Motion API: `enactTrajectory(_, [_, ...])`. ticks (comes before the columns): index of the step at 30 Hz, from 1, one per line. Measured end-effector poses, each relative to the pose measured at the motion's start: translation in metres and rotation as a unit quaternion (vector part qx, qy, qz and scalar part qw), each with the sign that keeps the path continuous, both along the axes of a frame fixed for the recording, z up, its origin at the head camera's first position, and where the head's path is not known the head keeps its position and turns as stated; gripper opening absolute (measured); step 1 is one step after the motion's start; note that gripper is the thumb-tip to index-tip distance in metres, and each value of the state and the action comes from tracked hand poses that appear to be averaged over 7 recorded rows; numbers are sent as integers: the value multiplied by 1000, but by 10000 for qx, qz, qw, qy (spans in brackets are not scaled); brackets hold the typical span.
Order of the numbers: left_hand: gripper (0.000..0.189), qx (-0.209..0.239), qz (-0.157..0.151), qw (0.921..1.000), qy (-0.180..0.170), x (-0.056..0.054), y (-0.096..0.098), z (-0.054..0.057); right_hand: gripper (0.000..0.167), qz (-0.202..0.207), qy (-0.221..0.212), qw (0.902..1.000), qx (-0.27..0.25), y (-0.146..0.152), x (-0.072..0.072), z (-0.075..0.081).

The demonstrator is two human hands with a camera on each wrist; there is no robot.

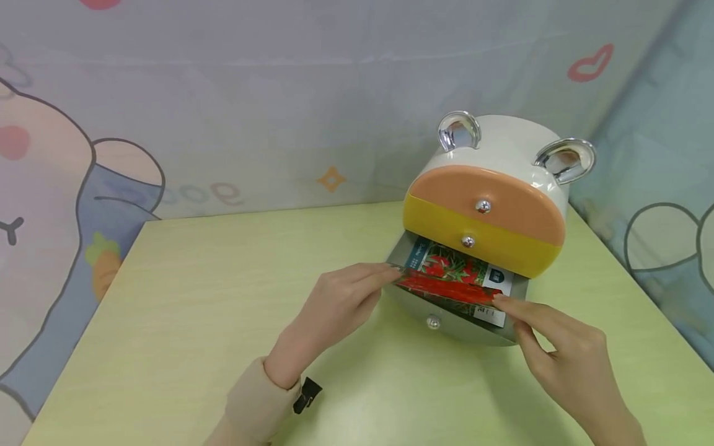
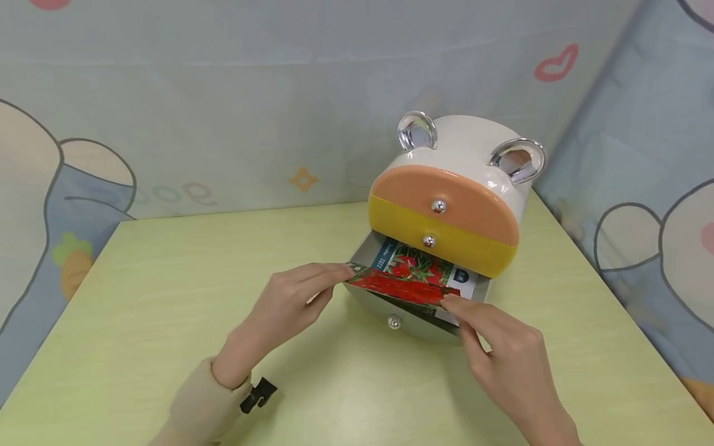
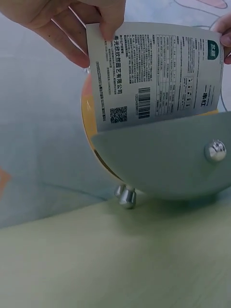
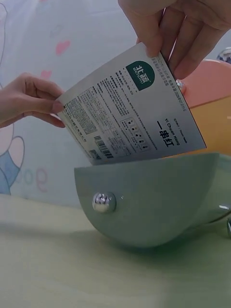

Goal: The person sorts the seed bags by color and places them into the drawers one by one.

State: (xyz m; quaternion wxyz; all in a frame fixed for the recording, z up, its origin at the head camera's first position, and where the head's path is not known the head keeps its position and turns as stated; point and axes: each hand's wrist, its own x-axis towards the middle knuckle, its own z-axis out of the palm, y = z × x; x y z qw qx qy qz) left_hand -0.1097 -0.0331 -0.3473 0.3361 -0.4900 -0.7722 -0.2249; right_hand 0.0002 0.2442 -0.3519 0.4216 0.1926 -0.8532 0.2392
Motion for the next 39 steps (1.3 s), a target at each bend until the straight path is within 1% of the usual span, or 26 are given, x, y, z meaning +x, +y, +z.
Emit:
enactTrajectory(4, [26,13,-65,9999,-123,-8,7,-6,30,-77,19,10000,-6,4,-4,-6])
enactTrajectory(7, [21,71,-98,9998,-168,-14,11,-10,31,-44,34,10000,-17,7,-8,-10])
enactTrajectory(11, [18,135,-202,9992,-314,-21,18,-15,32,-10,-160,9999,-60,11,-12,-15])
enactTrajectory(14, [17,153,-301,9983,-473,-26,22,-19,23,-56,-236,9997,-83,12,-13,-19])
enactTrajectory(16, [17,159,-379,9976,-564,-28,25,-22,26,-114,-230,9996,-74,13,-14,-21])
enactTrajectory(18, [16,156,-420,9971,-618,-31,27,-24,34,-180,-183,9997,-59,14,-16,-24])
enactTrajectory(19, [16,152,-437,9970,-622,-32,28,-25,35,-206,-157,9996,-61,15,-17,-26])
enactTrajectory(20, [16,144,-454,9969,-620,-33,29,-25,33,-238,-174,9996,-46,15,-17,-27])
enactTrajectory(21, [16,142,-461,9969,-620,-34,30,-26,25,-266,-173,9995,-35,16,-18,-28])
enactTrajectory(22, [16,138,-451,9970,-617,-35,31,-26,18,-297,-168,9994,-20,17,-19,-30])
enactTrajectory(23, [16,127,-442,9971,-607,-36,32,-27,16,-342,-168,9993,12,18,-19,-31])
enactTrajectory(26, [15,81,-406,9972,-619,-39,35,-28,36,-491,-181,9985,155,21,-20,-34])
enactTrajectory(27, [15,63,-393,9971,-649,-40,36,-29,34,-563,-183,9980,235,21,-20,-35])
enactTrajectory(29, [15,26,-376,9968,-708,-41,38,-29,19,-684,-224,9967,379,23,-19,-35])
enactTrajectory(30, [16,7,-361,9965,-748,-42,39,-29,16,-729,-257,9960,438,23,-19,-36])
enactTrajectory(31, [16,1,-350,9961,-810,-43,40,-30,20,-768,-297,9954,488,24,-19,-36])
enactTrajectory(33, [16,-12,-321,9954,-905,-44,42,-30,33,-840,-379,9940,584,24,-19,-35])
enactTrajectory(35, [17,-26,-273,9946,-996,-45,44,-31,35,-869,-473,9932,618,24,-19,-35])
enactTrajectory(39, [18,-106,-119,9930,-1167,-47,48,-32,34,-950,-691,9911,627,24,-20,-35])
